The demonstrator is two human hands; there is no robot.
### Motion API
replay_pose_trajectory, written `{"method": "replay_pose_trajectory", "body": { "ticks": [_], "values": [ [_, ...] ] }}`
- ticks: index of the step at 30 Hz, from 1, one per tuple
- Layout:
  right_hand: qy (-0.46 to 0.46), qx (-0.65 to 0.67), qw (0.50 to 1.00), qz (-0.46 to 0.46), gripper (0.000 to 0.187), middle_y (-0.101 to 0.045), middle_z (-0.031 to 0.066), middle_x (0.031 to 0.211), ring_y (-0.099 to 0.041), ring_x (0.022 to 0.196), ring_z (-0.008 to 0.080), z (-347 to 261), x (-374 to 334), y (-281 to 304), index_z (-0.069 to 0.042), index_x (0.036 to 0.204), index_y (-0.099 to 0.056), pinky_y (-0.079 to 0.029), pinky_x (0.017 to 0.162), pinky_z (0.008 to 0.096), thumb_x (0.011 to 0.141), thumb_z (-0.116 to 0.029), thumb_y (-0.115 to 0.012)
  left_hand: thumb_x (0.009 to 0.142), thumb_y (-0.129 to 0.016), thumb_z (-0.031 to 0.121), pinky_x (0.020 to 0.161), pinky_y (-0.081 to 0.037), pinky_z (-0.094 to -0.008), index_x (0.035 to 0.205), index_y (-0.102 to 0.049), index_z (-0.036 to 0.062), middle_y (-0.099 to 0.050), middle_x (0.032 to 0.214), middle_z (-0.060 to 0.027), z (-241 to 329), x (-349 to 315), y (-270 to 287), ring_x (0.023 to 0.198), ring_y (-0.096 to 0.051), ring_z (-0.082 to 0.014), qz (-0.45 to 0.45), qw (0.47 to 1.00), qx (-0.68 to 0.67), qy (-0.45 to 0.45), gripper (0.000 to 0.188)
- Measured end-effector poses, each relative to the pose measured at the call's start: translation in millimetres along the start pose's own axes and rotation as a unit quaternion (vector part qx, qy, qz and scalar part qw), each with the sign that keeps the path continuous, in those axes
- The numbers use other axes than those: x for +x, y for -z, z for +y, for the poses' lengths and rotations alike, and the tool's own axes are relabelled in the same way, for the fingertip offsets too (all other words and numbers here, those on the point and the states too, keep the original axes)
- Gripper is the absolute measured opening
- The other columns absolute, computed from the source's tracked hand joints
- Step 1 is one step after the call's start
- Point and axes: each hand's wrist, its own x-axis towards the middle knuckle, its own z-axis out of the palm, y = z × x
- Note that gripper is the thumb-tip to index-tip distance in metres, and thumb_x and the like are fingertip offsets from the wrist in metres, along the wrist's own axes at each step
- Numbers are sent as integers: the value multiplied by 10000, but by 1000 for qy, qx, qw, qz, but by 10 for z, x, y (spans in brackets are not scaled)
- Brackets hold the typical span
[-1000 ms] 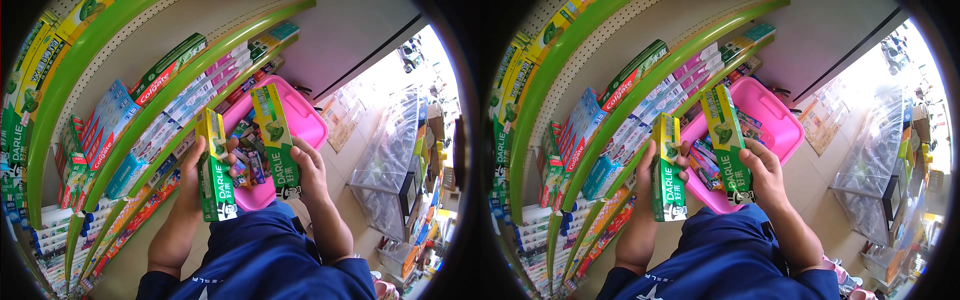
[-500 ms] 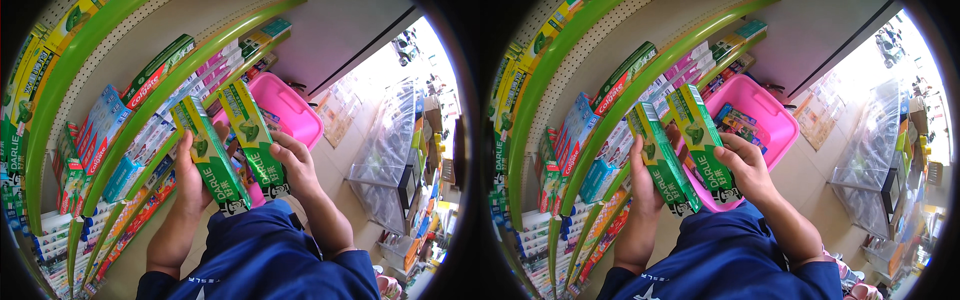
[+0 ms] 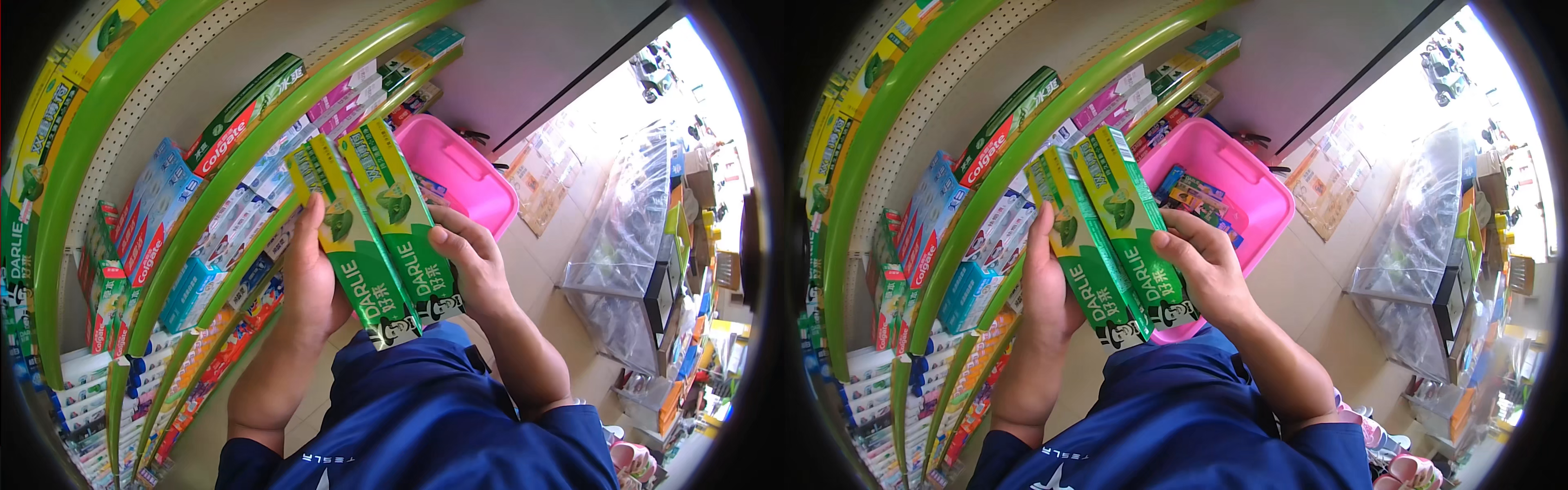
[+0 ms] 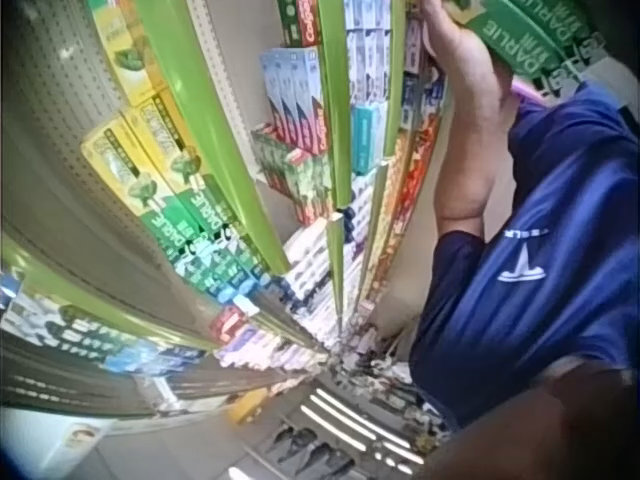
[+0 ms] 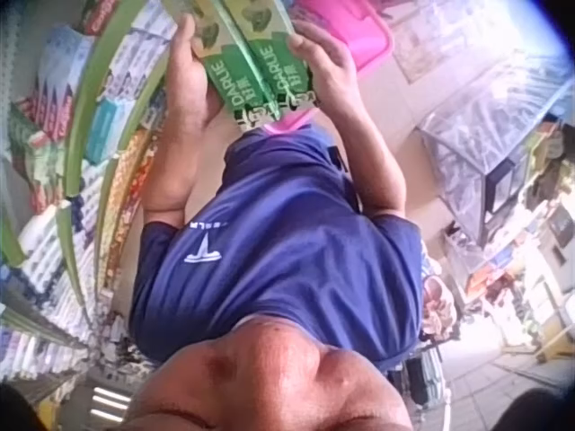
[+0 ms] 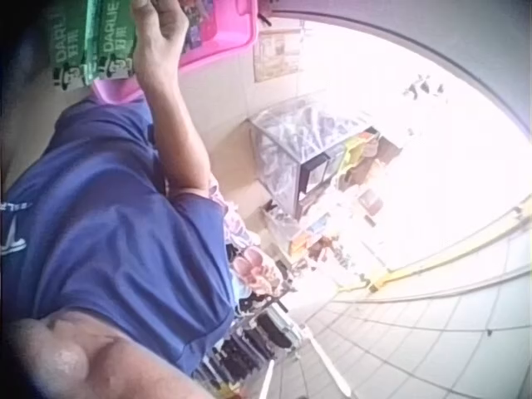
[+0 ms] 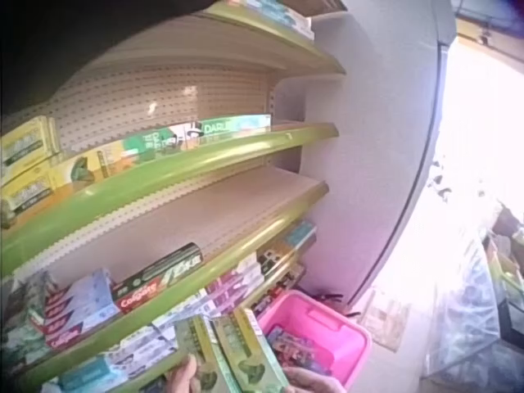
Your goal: Organizing and stocking boxes of toothpaste on a retail shelf from a plastic bin.
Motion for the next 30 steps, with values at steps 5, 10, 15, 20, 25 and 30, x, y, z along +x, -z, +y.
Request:
{"method": "replay_pose_trajectory", "body": {
  "ticks": [5, 10, 15, 20, 25, 30],
  "values": [
    [-4, 33, 999, 29, 423, -674, 89, 1116, -623, 1021, 132, 40, 10, 22, 60, 1299, -555, -484, 902, 277, 996, -234, -588, 1037, -389, 493, 944, -527, -397, 1350, -501, 43, -643, 1226, -132, -21, 21, -13, 1080, -652, -242, -22, 1000, -10, 11, 560],
    [56, -46, 997, -7, 426, -671, 95, 1121, -594, 1014, 111, 185, 27, -63, 67, 1311, -536, -461, 888, 261, 1002, -220, -597, 1053, -338, 486, 905, -552, -396, 1328, -521, 38, -672, 1164, -130, -38, 86, 47, 1015, -679, -236, -35, 999, 16, 18, 557],
    [108, -152, 982, -13, 442, -643, 102, 1135, -583, 1015, 142, 360, -54, -248, 65, 1335, -503, -465, 907, 293, 1010, -226, -573, 1063, -314, 450, 919, -543, -380, 1297, -546, 19, -669, 1156, -131, -160, 77, 276, 1008, -678, -228, -4, 992, 117, -36, 543],
    [-82, -116, 985, -97, 559, -585, 146, 1237, -553, 1150, 200, 542, -149, -165, 44, 1423, -383, -458, 966, 345, 983, -228, -595, 1071, -408, 267, 1078, -351, -311, 1479, -363, -4, -482, 1409, -100, -190, 38, 552, 1269, -466, -165, -53, 958, 272, -74, 492],
    [-12, -144, 980, -135, 985, -418, 200, 1438, -422, 1339, 265, 605, -221, -427, 43, 1512, -145, -344, 1115, 391, 839, -313, -770, 1062, -396, 237, 1048, -401, -327, 1485, -304, 16, -513, 1359, -114, -230, -200, 551, 1220, -515, -168, 4, 966, 202, -163, 486],
    [20, -169, 974, -147, 946, -420, 196, 1423, -406, 1346, 263, 590, -185, -499, 43, 1510, -140, -331, 1121, 393, 840, -257, -738, 1032, -441, 272, 1019, -449, -372, 1456, -320, 38, -545, 1314, -121, -296, -286, 580, 1180, -569, -212, 43, 956, 191, -220, 499]
  ]
}}
